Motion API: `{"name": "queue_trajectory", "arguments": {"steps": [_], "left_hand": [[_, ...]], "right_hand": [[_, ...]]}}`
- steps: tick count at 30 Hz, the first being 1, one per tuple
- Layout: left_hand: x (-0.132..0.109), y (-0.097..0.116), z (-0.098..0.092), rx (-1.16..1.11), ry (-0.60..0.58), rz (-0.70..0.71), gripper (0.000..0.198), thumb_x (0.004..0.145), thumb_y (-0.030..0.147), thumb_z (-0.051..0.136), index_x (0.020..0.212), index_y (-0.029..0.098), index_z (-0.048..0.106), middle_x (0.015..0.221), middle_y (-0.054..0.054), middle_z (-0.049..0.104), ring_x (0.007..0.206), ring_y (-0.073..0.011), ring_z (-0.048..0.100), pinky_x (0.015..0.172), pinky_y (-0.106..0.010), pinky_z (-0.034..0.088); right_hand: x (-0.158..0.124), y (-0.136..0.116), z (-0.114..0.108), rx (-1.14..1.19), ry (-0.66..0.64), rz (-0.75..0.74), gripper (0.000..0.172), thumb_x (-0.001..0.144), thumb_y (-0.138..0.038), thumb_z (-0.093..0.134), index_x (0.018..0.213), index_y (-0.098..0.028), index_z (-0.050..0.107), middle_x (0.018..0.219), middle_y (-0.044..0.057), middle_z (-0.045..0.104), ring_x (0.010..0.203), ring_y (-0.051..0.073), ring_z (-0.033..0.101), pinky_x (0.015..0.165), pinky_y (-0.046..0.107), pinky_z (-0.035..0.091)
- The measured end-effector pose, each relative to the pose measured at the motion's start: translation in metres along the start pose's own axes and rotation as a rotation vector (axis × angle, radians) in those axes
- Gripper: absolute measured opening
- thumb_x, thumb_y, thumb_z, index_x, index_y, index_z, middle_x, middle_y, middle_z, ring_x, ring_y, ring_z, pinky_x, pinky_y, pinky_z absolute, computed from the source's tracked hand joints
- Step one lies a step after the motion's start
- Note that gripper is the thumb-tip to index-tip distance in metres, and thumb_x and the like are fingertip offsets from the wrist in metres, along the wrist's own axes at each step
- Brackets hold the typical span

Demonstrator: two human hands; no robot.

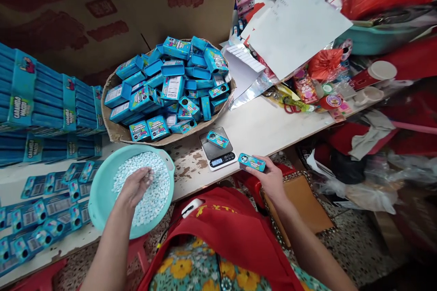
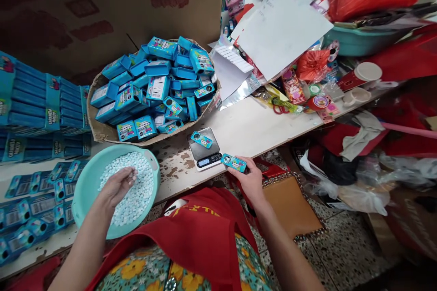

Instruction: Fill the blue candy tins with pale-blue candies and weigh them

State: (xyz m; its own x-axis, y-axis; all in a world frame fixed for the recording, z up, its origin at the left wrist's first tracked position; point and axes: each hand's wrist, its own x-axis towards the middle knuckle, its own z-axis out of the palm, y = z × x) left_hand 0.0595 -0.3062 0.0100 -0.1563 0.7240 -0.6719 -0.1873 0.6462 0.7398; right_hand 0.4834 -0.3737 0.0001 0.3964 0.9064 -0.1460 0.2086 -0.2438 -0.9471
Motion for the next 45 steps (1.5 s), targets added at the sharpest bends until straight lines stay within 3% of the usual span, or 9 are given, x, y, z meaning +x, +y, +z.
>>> {"name": "queue_trajectory", "arguments": {"steps": [5, 13, 20, 25, 28, 30, 33, 40, 45], "left_hand": [[-0.005, 0.032, 0.065, 0.621, -0.157, 0.272, 0.030, 0.073, 0.041, 0.063, 0.087, 0.014, 0.063, 0.067, -0.003, 0.060, 0.060, -0.0144, 0.053, 0.058, -0.025, 0.042], [0.012, 0.059, 0.213, 1.231, -0.403, 0.932, 0.025, 0.080, 0.013, 0.043, 0.089, 0.016, 0.066, 0.092, -0.008, 0.065, 0.089, -0.0210, 0.058, 0.082, -0.033, 0.044], [0.021, 0.062, 0.223, 1.315, -0.417, 1.011, 0.034, 0.079, 0.006, 0.041, 0.102, 0.017, 0.063, 0.101, -0.008, 0.063, 0.093, -0.0207, 0.058, 0.082, -0.031, 0.044], [0.019, 0.050, 0.234, 1.451, -0.563, 1.187, 0.043, 0.081, 0.003, 0.038, 0.117, 0.019, 0.055, 0.120, -0.010, 0.056, 0.112, -0.0230, 0.050, 0.092, -0.036, 0.040], [0.008, 0.037, 0.235, 1.589, -0.425, 1.091, 0.030, 0.087, 0.010, 0.040, 0.110, 0.015, 0.057, 0.106, -0.015, 0.059, 0.105, -0.0275, 0.052, 0.089, -0.044, 0.040], [-0.003, 0.035, 0.218, 1.521, -0.324, 0.973, 0.025, 0.087, 0.019, 0.047, 0.110, 0.014, 0.056, 0.104, -0.015, 0.059, 0.102, -0.0272, 0.054, 0.088, -0.042, 0.042], [-0.025, 0.043, 0.162, 1.228, -0.182, 0.904, 0.040, 0.084, 0.033, 0.058, 0.120, 0.018, 0.051, 0.116, -0.012, 0.058, 0.109, -0.0242, 0.053, 0.092, -0.035, 0.043], [-0.104, 0.054, -0.040, 0.876, 0.524, 0.590, 0.046, 0.077, 0.039, 0.064, 0.118, 0.018, 0.056, 0.115, -0.009, 0.063, 0.104, -0.0243, 0.058, 0.092, -0.036, 0.043], [-0.121, 0.044, -0.175, 0.930, 1.090, 0.247, 0.057, 0.078, 0.046, 0.058, 0.124, 0.013, 0.052, 0.113, -0.016, 0.062, 0.101, -0.0317, 0.059, 0.087, -0.041, 0.044]], "right_hand": [[0.000, 0.004, -0.002, 0.011, 0.004, 0.001, 0.044, 0.066, -0.040, 0.078, 0.104, -0.020, 0.067, 0.107, 0.006, 0.063, 0.096, 0.023, 0.060, 0.089, 0.039, 0.047], [0.001, 0.004, -0.003, 0.018, -0.004, -0.013, 0.043, 0.067, -0.040, 0.078, 0.103, -0.021, 0.066, 0.103, 0.005, 0.063, 0.094, 0.023, 0.060, 0.087, 0.038, 0.047], [0.001, 0.000, -0.007, 0.031, 0.003, -0.015, 0.040, 0.068, -0.040, 0.076, 0.102, -0.021, 0.067, 0.101, 0.005, 0.063, 0.093, 0.022, 0.059, 0.087, 0.038, 0.046], [0.008, -0.002, -0.002, 0.041, 0.021, -0.020, 0.042, 0.065, -0.043, 0.077, 0.100, -0.021, 0.068, 0.101, 0.006, 0.064, 0.093, 0.024, 0.060, 0.086, 0.039, 0.048], [0.013, -0.007, 0.005, 0.031, 0.016, -0.011, 0.045, 0.064, -0.044, 0.077, 0.100, -0.020, 0.068, 0.100, 0.007, 0.066, 0.092, 0.024, 0.061, 0.087, 0.040, 0.048], [0.017, -0.010, 0.013, 0.013, 0.023, 0.000, 0.049, 0.062, -0.045, 0.077, 0.103, -0.019, 0.067, 0.098, 0.007, 0.067, 0.090, 0.024, 0.061, 0.087, 0.041, 0.048], [0.029, -0.011, 0.036, -0.007, 0.058, -0.021, 0.059, 0.058, -0.047, 0.079, 0.108, -0.018, 0.066, 0.098, 0.007, 0.067, 0.088, 0.025, 0.062, 0.089, 0.045, 0.047], [0.038, -0.019, 0.117, -0.027, 0.029, -0.030, 0.071, 0.054, -0.052, 0.079, 0.113, -0.014, 0.065, 0.101, 0.011, 0.067, 0.092, 0.033, 0.063, 0.093, 0.055, 0.045], [0.028, -0.018, 0.116, -0.111, 0.013, -0.132, 0.080, 0.061, -0.052, 0.075, 0.131, -0.020, 0.049, 0.130, 0.015, 0.053, 0.121, 0.041, 0.048, 0.100, 0.062, 0.038]]}}
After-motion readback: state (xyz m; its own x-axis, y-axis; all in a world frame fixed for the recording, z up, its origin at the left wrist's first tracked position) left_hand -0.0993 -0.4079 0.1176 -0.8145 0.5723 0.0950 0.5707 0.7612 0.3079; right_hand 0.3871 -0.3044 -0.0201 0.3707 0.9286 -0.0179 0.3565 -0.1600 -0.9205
